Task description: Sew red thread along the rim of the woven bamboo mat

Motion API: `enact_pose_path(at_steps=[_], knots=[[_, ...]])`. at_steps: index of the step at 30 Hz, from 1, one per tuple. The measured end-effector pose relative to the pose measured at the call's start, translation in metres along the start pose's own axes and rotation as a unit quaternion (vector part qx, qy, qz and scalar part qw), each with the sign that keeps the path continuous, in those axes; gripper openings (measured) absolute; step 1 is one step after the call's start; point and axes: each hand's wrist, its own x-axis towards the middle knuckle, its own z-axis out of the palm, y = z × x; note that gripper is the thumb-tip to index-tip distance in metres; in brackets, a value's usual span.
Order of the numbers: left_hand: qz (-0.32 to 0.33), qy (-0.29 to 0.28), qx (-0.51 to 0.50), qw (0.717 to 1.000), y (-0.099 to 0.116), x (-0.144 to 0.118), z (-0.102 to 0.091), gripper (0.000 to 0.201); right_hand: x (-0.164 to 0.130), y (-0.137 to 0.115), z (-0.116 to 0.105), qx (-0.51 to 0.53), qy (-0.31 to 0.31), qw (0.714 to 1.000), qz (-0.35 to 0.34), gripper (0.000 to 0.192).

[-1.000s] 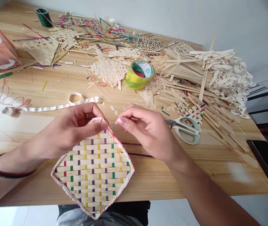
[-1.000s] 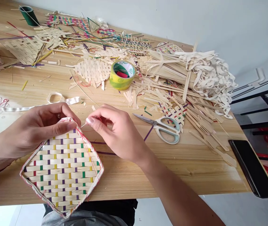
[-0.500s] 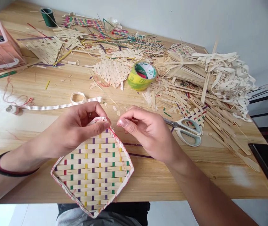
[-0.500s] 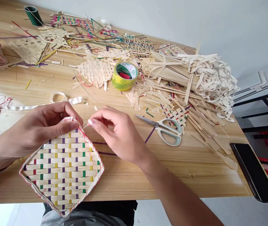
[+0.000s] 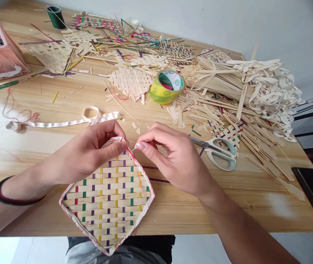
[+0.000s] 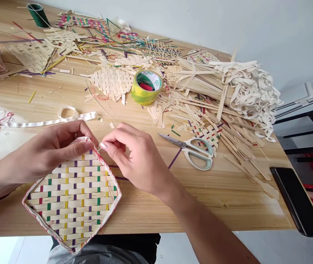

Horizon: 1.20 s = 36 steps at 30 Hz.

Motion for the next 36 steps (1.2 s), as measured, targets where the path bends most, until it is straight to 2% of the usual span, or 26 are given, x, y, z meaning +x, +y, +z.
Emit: enact_pose_path(at_steps=[8,22,30,36], knots=[[-0.056,-0.019,-0.002,0.998,0.003,0.001,-0.002,0.021,0.000,0.000,0.000,-0.010,0.000,1.000,-0.005,0.015],[-0.022,-0.024,-0.064,0.997,-0.005,-0.002,0.003,0.007,-0.001,0.001,0.003,-0.020,-0.011,1.000,-0.014,0.017],[0.020,-0.027,-0.029,0.999,-0.003,-0.003,0.006,0.006,-0.001,0.002,0.005,-0.011,-0.019,1.000,-0.016,0.017],[0.001,-0.029,-0.005,1.000,0.004,-0.006,0.008,0.007,-0.001,0.003,0.006,-0.003,-0.026,0.999,-0.019,0.017]])
